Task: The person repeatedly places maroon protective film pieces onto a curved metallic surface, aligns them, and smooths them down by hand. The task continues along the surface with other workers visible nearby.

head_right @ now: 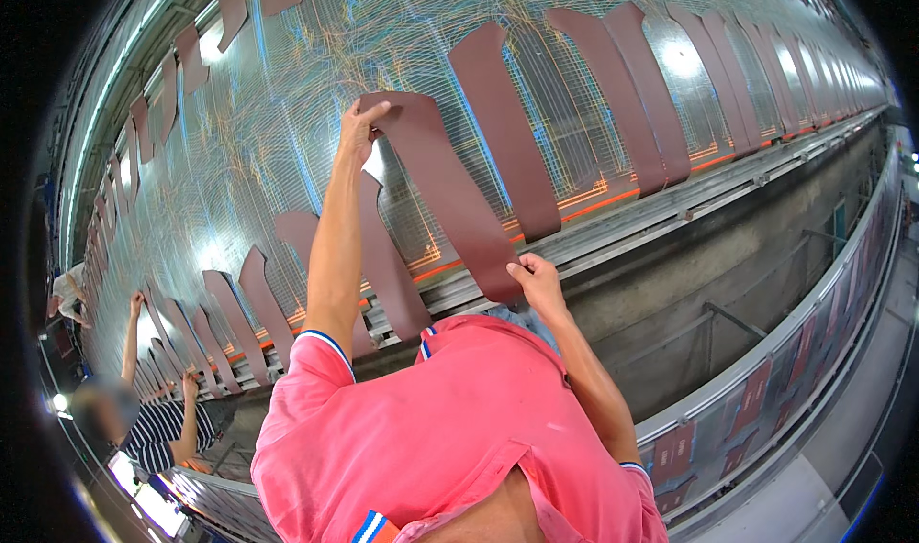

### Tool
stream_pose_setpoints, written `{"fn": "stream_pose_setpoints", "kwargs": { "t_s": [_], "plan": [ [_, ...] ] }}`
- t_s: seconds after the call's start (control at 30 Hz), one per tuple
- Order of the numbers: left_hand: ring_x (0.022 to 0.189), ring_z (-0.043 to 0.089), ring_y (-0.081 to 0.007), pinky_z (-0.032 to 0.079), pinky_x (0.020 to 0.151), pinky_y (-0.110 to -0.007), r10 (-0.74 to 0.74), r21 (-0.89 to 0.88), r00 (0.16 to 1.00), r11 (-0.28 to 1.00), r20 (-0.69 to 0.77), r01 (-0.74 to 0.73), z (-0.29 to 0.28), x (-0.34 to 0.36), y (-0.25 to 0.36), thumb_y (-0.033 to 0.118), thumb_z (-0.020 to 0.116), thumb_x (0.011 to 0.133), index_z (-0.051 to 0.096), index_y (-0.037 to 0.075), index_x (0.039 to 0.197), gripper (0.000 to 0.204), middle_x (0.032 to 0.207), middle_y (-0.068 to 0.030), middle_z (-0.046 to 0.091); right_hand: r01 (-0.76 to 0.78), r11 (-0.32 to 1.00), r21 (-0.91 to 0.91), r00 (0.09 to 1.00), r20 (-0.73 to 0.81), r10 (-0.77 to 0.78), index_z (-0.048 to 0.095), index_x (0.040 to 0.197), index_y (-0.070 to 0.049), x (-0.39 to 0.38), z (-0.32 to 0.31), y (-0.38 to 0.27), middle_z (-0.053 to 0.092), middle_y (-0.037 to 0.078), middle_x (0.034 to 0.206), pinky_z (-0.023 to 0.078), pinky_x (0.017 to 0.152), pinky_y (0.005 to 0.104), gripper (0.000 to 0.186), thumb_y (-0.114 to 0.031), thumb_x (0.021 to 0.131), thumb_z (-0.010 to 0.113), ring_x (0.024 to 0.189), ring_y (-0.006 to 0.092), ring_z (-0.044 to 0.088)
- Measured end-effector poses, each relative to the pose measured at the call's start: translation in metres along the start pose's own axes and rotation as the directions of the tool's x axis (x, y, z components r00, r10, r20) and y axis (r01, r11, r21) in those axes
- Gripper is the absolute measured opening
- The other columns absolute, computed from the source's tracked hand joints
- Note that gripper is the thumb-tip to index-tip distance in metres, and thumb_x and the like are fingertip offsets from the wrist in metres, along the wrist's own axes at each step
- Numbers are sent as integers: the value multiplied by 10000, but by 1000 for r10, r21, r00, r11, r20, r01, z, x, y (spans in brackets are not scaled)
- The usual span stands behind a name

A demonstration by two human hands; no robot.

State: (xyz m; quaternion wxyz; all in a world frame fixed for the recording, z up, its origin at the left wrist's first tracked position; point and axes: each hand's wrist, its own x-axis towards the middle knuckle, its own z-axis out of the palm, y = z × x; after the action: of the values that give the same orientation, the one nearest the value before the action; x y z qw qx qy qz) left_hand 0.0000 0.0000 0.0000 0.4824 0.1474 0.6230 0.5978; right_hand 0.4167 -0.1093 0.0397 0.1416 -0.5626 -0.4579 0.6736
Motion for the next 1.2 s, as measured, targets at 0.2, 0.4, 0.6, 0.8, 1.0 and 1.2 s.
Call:
{"fn": "stream_pose_setpoints", "kwargs": {
  "t_s": [0.2, 0.4, 0.6, 0.8, 1.0, 1.2],
  "plan": [
    [986, 643, -201, 546, 801, -372, -95, 418, 967, 909, 235, -13, -7, 59, 12, 156, 724, 814, 632, 47, 1180, 393, 1053, -84, 671, -51, 946, -319, 988, -155, 1, 642, 921, 51, 23, 21, 3, 649, 147, 756, 463, 674, 348, 252, -195, 871, 664, 684, 184, 596],
    [902, 658, -232, 534, 769, -362, 2, 842, 913, 385, 408, -377, 49, 81, 26, 254, 800, 744, 648, 7, 1129, 482, 1036, -134, 685, -51, 964, -262, 983, -181, 3, 646, 927, 50, 15, 29, 8, 653, 152, 765, 468, 686, 356, 248, -192, 876, 664, 710, 180, 603],
    [854, 674, -297, 528, 759, -427, -94, 882, 898, 255, 429, -395, 87, 77, 14, 218, 775, 767, 715, 81, 903, 202, 851, -111, 712, -128, 931, -341, 979, -192, 64, 656, 960, 42, 10, 19, 11, 656, 113, 765, 472, 680, 335, 238, -183, 882, 665, 701, 157, 589],
    [742, 656, -286, 504, 684, -408, 45, 829, 874, 296, 485, -475, 80, 81, 4, 199, 739, 788, 715, 62, 864, 158, 762, -123, 683, -136, 984, -111, 966, -236, 107, 669, 967, 36, 10, 21, 15, 654, 18, 798, 462, 678, 260, 169, -120, 913, 633, 747, 80, 568],
    [686, 633, -254, 492, 679, -399, -22, 849, 889, 310, 457, -429, 87, 70, 9, 201, 680, 846, 708, 38, 894, 172, 745, -137, 665, -115, 991, -64, 974, -206, 100, 664, 934, 43, 13, 18, 22, 619, 36, 706, 447, 638, 282, 183, -134, 887, 659, 678, 87, 528],
    [687, 598, -214, 470, 662, -364, 138, 782, 882, 416, 450, -464, 76, 84, 25, 186, 654, 877, 701, 24, 897, 170, 758, -120, 658, -66, 989, -131, 993, -108, 52, 670, 942, 41, 3, 11, -8, 615, 30, 704, 441, 630, 277, 199, -151, 891, 666, 676, 76, 516]
  ]
}}
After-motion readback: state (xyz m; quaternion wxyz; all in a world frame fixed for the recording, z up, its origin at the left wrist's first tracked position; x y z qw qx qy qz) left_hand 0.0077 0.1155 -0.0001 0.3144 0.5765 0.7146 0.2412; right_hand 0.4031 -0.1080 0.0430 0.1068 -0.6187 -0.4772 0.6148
